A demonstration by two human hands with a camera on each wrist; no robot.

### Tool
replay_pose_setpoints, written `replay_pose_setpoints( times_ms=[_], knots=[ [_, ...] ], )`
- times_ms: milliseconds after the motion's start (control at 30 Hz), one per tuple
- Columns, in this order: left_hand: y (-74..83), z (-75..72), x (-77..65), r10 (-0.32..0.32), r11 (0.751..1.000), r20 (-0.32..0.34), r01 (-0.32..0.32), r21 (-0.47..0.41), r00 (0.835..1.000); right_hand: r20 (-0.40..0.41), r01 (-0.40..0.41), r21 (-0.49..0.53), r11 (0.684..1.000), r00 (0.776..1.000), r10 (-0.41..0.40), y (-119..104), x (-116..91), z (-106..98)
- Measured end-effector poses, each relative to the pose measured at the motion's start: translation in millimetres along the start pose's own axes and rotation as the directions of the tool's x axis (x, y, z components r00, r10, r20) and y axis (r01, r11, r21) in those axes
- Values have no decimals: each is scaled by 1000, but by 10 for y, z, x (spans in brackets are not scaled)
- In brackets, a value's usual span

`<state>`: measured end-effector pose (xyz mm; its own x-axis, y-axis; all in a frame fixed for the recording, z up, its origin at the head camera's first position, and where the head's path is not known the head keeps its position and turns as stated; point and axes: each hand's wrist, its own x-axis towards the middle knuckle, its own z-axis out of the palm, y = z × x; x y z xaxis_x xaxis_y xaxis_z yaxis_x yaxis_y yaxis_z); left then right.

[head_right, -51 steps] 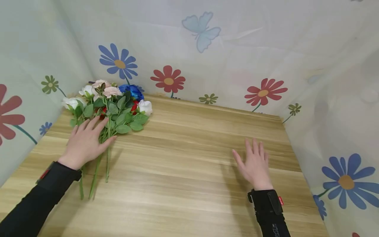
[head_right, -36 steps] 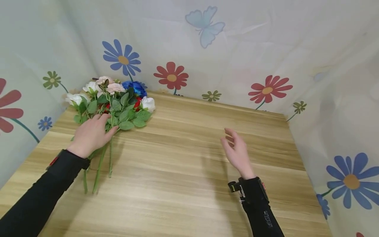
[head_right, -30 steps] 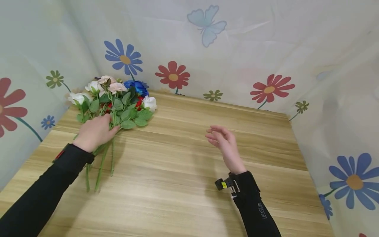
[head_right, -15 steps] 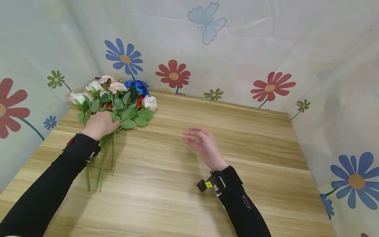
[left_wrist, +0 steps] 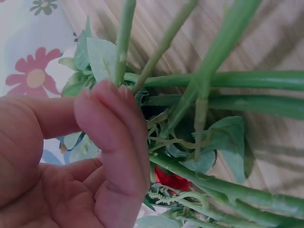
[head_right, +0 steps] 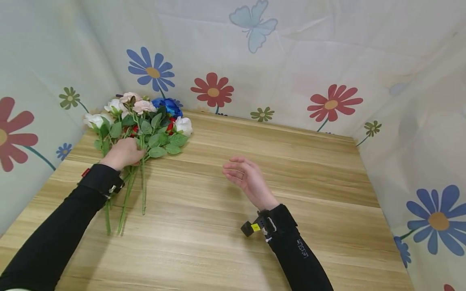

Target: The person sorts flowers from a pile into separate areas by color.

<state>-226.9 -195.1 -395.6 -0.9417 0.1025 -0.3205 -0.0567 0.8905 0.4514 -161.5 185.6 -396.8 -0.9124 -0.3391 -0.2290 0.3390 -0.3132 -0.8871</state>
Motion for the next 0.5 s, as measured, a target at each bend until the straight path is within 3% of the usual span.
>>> replay_pose_setpoints(
  times_ms=[500],
  knots=[
    [-18, 5, -78, 37, 993, -10, -38, -114, 999, 13, -36, -19, 999, 999, 36, -83, 14, -74]
  ],
)
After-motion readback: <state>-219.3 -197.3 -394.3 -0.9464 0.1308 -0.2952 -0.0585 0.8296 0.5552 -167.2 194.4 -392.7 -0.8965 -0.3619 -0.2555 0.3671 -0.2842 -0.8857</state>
